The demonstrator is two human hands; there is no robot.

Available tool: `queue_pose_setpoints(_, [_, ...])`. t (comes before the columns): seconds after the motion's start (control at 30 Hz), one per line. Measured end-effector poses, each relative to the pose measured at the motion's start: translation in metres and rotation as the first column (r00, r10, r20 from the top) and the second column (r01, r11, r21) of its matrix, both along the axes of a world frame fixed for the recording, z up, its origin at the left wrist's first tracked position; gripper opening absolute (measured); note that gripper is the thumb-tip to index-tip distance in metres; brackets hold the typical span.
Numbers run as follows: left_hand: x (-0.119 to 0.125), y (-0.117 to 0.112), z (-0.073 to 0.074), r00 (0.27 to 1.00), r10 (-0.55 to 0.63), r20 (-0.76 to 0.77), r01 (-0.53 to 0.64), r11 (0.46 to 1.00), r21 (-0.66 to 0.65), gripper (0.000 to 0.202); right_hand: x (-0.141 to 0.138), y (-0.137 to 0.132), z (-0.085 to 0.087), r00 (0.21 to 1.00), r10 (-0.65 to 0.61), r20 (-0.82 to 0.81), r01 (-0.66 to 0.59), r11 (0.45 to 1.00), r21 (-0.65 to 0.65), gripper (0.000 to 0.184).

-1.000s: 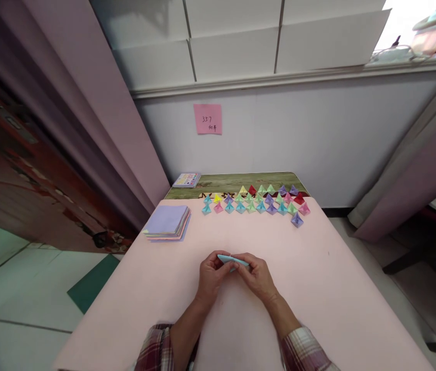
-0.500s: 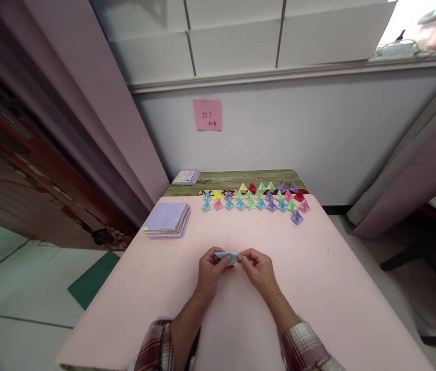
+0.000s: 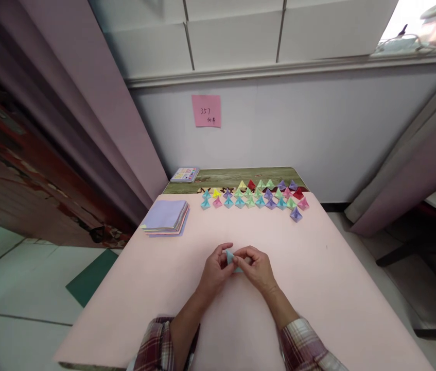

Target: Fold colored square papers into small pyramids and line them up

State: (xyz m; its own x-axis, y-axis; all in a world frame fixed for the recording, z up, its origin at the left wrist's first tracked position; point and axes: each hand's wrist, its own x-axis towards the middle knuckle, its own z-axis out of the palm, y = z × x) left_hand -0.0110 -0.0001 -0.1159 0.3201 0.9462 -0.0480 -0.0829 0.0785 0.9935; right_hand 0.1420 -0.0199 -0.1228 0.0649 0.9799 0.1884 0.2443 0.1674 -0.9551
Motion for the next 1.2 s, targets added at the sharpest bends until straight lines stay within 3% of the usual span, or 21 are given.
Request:
queue_pose_setpoints(0.27, [-0.004,-0.002,0.002,0.977,-0.127,-0.172,0.152,0.978,0.139,0.053,0.002,-0.001,0.005,0.996,0.085,-0.037,-0.087,0.995,-0.044,0.017])
queue_pose_setpoints(0.43, [-0.004,-0.001,0.002,0.97,-0.136,-0.2,0.17,0.972,0.164,0.057,0.001,-0.001,0.004,0.993,0.112,-0.043,-0.114,0.992,-0.056,0.021])
queue_pose_setpoints(0.53, [-0.003,-0.001,0.002,0.983,-0.12,-0.14,0.139,0.982,0.131,0.052,0.0,0.0,0.0,0.986,0.101,-0.13,-0.113,0.989,-0.094,0.027])
queue_pose_setpoints(0.7, [0.0,0.001,0.004,0.998,-0.065,0.006,0.065,0.997,0.03,0.024,0.001,0.003,-0.001,0.947,0.045,-0.318,-0.089,0.988,-0.126,0.034])
queue_pose_setpoints(0.8, [0.0,0.001,0.004,1.0,-0.026,-0.004,0.026,1.0,-0.012,0.028,0.003,0.004,0.002,0.941,0.027,-0.338,-0.079,0.987,-0.139,0.038])
queue_pose_setpoints(0.9, [-0.001,0.001,0.004,0.998,-0.059,-0.02,0.059,0.998,-0.035,0.029,0.003,0.003,0.003,0.947,0.033,-0.319,-0.078,0.989,-0.127,0.038])
queue_pose_setpoints(1.2, [-0.002,0.0,0.01,0.983,-0.12,-0.136,0.126,0.992,0.032,0.027,0.005,0.003,-0.004,0.923,-0.062,-0.38,0.014,0.992,-0.127,0.033])
